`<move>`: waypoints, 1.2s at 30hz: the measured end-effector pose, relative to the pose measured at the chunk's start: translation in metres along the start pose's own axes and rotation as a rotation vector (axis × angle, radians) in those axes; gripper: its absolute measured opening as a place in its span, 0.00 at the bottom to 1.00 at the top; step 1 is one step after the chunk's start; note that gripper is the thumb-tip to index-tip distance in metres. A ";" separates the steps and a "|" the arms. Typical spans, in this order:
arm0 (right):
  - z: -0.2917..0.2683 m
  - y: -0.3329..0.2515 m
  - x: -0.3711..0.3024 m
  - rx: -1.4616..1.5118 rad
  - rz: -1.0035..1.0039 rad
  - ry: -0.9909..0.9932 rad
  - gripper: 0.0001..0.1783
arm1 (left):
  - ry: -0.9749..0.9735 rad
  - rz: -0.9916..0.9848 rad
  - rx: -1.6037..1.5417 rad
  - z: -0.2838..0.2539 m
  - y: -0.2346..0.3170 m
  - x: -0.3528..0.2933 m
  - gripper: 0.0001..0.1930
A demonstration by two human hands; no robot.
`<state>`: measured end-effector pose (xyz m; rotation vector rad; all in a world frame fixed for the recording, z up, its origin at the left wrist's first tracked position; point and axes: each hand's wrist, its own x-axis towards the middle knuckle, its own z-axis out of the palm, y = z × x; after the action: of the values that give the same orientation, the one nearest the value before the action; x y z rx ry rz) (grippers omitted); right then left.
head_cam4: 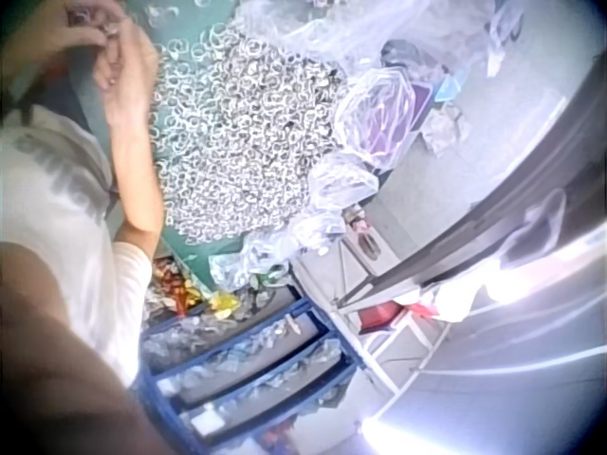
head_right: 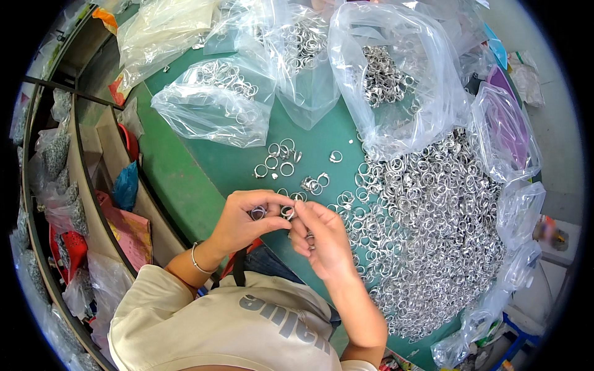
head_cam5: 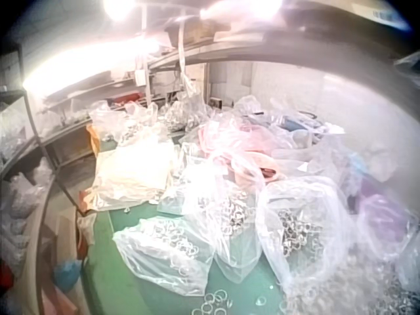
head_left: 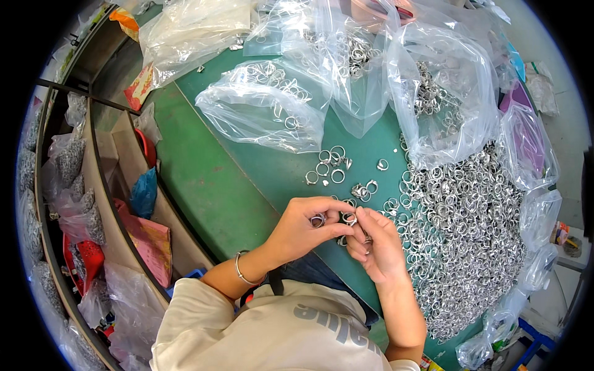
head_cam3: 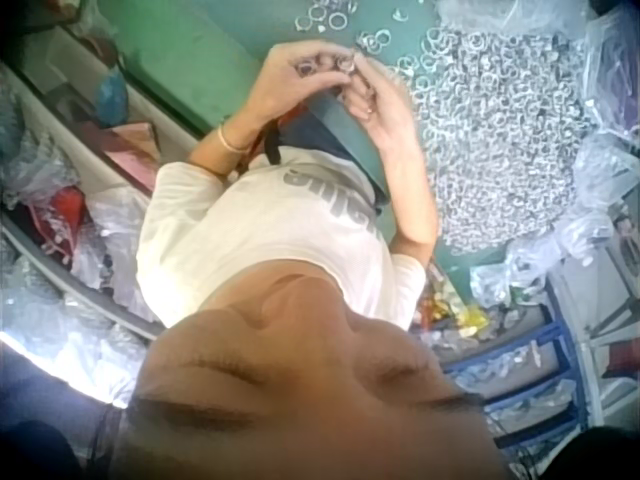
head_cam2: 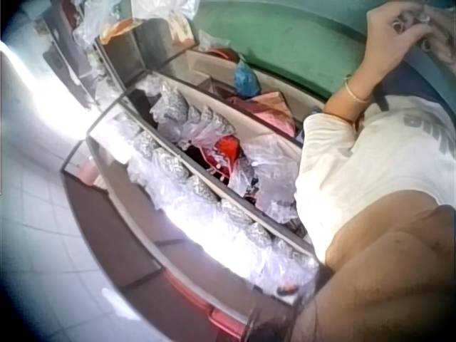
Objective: The person picks up and sorts through a large pile of small metal split rings on a green workbench by hand, grouping some together and moving others into plastic bags.
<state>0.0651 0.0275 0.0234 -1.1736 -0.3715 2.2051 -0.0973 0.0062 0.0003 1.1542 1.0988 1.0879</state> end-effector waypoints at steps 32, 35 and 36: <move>-0.017 0.009 -0.038 -0.550 -0.697 0.133 0.08 | 0.076 0.441 0.317 0.024 0.013 -0.007 0.12; -0.018 0.011 -0.039 -0.560 -0.685 0.185 0.07 | 0.097 0.476 0.394 0.024 0.013 -0.009 0.13; -0.018 0.012 -0.038 -0.525 -0.651 0.207 0.07 | 0.106 0.484 0.426 0.023 0.012 -0.010 0.13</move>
<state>0.0916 -0.0067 0.0318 -1.2889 -1.1137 1.4414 -0.0765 -0.0053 0.0152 1.7818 1.2017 1.3315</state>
